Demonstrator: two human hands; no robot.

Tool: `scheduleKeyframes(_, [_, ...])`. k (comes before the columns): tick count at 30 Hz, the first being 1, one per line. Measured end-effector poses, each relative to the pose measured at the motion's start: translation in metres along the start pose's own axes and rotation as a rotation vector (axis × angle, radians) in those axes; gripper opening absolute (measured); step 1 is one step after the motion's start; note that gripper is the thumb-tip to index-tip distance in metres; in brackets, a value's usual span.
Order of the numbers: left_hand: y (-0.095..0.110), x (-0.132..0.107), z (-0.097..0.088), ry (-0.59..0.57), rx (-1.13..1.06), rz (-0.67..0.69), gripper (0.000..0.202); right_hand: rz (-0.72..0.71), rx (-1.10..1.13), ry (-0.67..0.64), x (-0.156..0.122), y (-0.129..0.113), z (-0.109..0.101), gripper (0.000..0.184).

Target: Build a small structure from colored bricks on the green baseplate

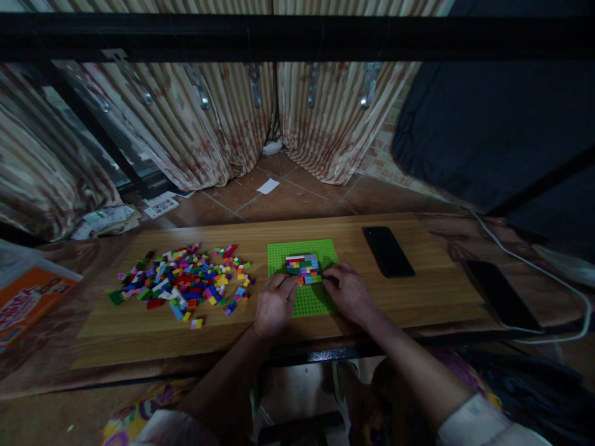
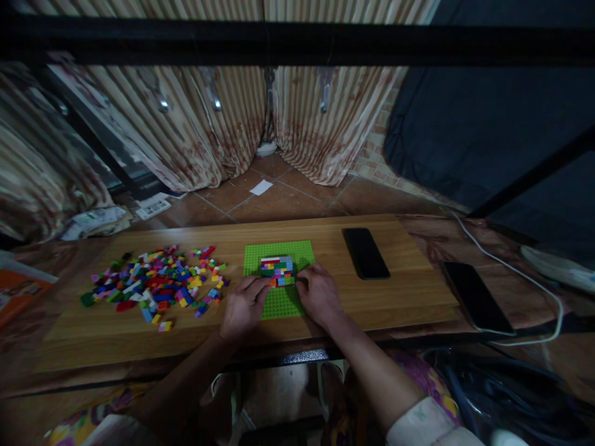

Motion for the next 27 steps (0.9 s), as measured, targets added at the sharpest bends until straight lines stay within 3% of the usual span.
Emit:
scheduleKeyframes(5, [-0.003, 0.000, 0.000, -0.009, -0.037, -0.018, 0.019, -0.010, 0.023, -0.009, 0.001, 0.003, 0.002, 0.015])
scheduleKeyframes(15, [0.002, 0.004, 0.003, -0.059, 0.103, -0.012, 0.022, -0.032, 0.015, -0.004, 0.003, 0.008, 0.006, 0.016])
scheduleKeyframes(27, [0.024, 0.004, 0.005, -0.145, 0.426, 0.001, 0.026, -0.023, -0.005, 0.012, 0.001, 0.005, 0.006, 0.018])
Point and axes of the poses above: each hand's wrist, its own x-axis towards the middle knuckle, its own z-axis out of the palm, y = z × x, the point moved 7 cm from there along x, towards the middle knuckle, and after that the axes turned 11 degrees about -y, right-handed, at the moved point
